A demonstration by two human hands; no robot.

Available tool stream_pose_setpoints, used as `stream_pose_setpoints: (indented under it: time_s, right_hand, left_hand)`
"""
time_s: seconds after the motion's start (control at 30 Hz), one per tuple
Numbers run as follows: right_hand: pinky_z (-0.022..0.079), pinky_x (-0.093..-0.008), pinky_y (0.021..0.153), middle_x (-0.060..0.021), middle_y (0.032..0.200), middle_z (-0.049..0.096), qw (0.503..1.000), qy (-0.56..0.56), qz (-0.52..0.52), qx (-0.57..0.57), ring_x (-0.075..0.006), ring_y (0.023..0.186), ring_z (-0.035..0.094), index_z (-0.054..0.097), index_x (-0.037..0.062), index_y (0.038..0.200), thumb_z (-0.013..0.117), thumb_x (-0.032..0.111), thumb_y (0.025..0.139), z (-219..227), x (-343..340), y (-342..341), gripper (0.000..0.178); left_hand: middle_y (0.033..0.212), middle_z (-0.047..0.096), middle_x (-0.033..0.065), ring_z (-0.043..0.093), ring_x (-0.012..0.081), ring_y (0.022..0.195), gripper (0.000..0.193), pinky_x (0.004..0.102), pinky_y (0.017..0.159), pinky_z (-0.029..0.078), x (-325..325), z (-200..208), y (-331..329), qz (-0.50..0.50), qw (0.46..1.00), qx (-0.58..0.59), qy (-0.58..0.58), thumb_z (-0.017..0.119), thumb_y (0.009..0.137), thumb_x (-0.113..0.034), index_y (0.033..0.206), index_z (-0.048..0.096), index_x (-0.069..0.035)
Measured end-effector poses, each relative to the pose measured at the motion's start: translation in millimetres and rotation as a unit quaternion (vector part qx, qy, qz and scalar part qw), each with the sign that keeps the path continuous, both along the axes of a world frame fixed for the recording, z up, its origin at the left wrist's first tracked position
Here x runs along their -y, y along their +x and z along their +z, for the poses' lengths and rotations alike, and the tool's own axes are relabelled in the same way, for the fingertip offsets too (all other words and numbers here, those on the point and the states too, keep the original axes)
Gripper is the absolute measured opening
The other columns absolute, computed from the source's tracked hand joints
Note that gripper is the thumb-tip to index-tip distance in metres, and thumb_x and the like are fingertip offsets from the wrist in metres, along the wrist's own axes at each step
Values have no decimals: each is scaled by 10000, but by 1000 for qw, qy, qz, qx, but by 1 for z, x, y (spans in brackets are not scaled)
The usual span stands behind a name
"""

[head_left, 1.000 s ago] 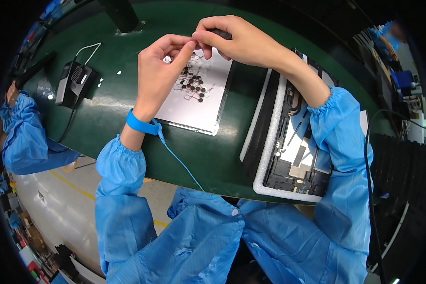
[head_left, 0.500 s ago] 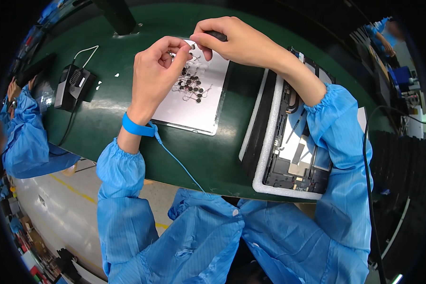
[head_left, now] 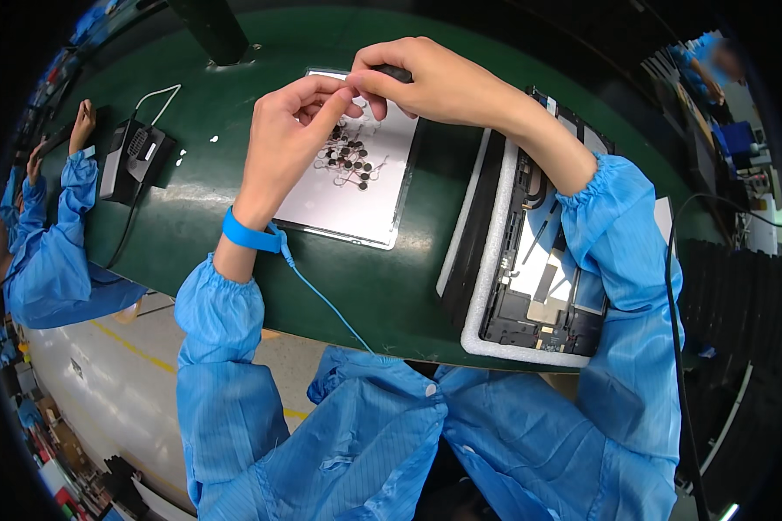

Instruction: Assembling internal components and applying adhesive strips to a tablet device casing at a factory workbench.

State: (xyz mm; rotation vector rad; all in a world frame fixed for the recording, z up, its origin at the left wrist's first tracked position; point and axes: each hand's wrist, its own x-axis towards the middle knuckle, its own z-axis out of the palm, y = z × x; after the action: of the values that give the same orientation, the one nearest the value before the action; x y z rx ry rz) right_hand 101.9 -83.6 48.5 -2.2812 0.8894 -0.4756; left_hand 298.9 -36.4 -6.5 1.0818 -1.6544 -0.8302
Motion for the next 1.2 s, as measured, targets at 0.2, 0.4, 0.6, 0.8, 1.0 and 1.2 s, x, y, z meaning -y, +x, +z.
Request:
stream_pose_setpoints:
  time_s: [0.2, 0.4, 0.6, 0.8, 1.0, 1.2]
  right_hand:
    - [400, -251, 526, -2, 694, 629, 1000, 15, 19, 12, -91, 552, 476, 671, 42, 939, 515, 258, 1013, -5, 2, -3, 276]
    - [408, -250, 530, -3, 692, 632, 1000, 25, 6, -1, -89, 555, 486, 674, 43, 934, 515, 268, 1015, -3, 3, -3, 287]
    - [420, -251, 538, -3, 694, 637, 999, 35, 10, -2, -92, 552, 493, 672, 42, 938, 517, 280, 1015, -7, 4, -1, 293]
    - [433, -253, 540, -7, 696, 644, 999, 33, 12, -18, -96, 552, 507, 667, 38, 937, 514, 296, 1017, -5, 4, 0, 311]
    - [481, -251, 544, -35, 718, 685, 996, -1, -52, -67, -105, 543, 567, 663, 31, 919, 505, 324, 1025, 15, 9, -17, 349]
    - [470, -272, 574, -48, 674, 675, 992, -29, -64, -101, -131, 561, 585, 668, 16, 910, 506, 302, 1014, 40, -12, -36, 345]
  left_hand:
    - [839, 729, 44, 654, 76, 781, 203, 201, 717, 490, 1, 1, 0, -5, 998, 41, 40, 624, 973, -154, 1042, 701, 21]
    - [833, 727, 43, 654, 75, 781, 198, 207, 719, 493, 2, -3, 0, -11, 999, 23, 26, 617, 973, -143, 1039, 703, 22]
    - [804, 736, 36, 607, 40, 676, 180, 196, 587, 446, 2, -4, 0, -4, 1000, 12, 1, 627, 945, -136, 972, 720, 16]
    - [704, 669, 2, 579, 43, 647, 163, 192, 597, 444, 6, -10, 1, 5, 1000, 8, 1, 620, 917, -116, 921, 695, 29]
    - [704, 656, 10, 559, 54, 625, 161, 219, 579, 429, 8, -8, 5, -40, 995, 88, 36, 640, 920, -137, 889, 692, 12]
    - [615, 663, 53, 616, 160, 533, 247, 296, 534, 459, 3, 1, 1, 23, 958, 285, 18, 716, 864, -263, 770, 722, -35]
